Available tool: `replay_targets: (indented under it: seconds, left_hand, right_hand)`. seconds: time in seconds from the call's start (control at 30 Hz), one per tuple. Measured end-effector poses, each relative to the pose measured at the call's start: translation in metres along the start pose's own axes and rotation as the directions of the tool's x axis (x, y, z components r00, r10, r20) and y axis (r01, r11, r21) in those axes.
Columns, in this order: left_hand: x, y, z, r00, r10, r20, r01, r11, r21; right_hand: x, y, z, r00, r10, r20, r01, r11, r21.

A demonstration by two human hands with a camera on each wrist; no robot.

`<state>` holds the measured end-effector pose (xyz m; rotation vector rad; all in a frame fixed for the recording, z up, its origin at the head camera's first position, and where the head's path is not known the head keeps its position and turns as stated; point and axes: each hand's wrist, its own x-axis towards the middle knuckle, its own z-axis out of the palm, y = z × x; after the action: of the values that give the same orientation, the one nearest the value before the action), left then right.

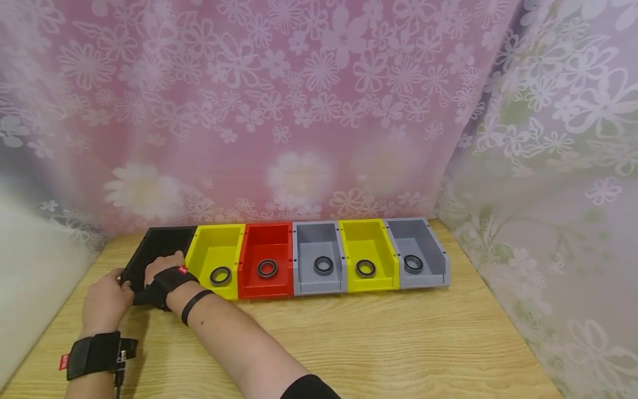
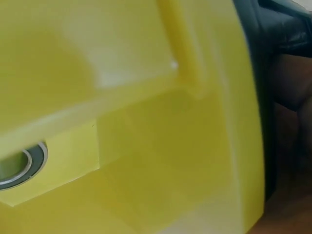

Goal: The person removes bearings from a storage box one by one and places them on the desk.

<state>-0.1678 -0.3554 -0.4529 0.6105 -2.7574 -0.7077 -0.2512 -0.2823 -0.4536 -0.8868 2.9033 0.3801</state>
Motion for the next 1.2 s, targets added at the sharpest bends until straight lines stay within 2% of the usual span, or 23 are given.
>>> replay_targets:
  seconds: [0.13, 0.47, 0.8, 1.0, 1.2]
  left_hand:
    - [0.000, 0.001, -0.001, 1.000, 0.011, -0.009, -0.011, 1.000, -0.001]
    - [0.001, 0.002, -0.005, 1.000, -0.005, 0.022, 0.005, 1.000, -0.006]
    - [0.000, 0.002, -0.007, 0.999, -0.023, 0.036, 0.023, 1.000, -0.006]
    - [0.003, 0.001, -0.007, 0.999, -0.025, 0.042, 0.025, 1.000, -0.002]
    - [0.005, 0.003, -0.006, 0.999, -0.023, 0.045, 0.023, 1.000, -0.002]
  right_hand:
    - [-0.002, 0.000, -0.002, 1.000, 0.004, -0.013, -0.004, 1.000, -0.002]
    - [-0.005, 0.001, -0.005, 0.999, 0.018, -0.041, -0.017, 1.000, 0.019]
    - [-0.003, 0.000, -0.008, 0.999, 0.005, 0.036, -0.007, 0.999, 0.037]
    - [0.003, 0.000, -0.007, 0.999, 0.016, 0.048, -0.017, 1.000, 0.020]
    - [-0.002, 0.007, -0.015, 0.998, -0.004, 0.059, 0.004, 1.000, -0.008]
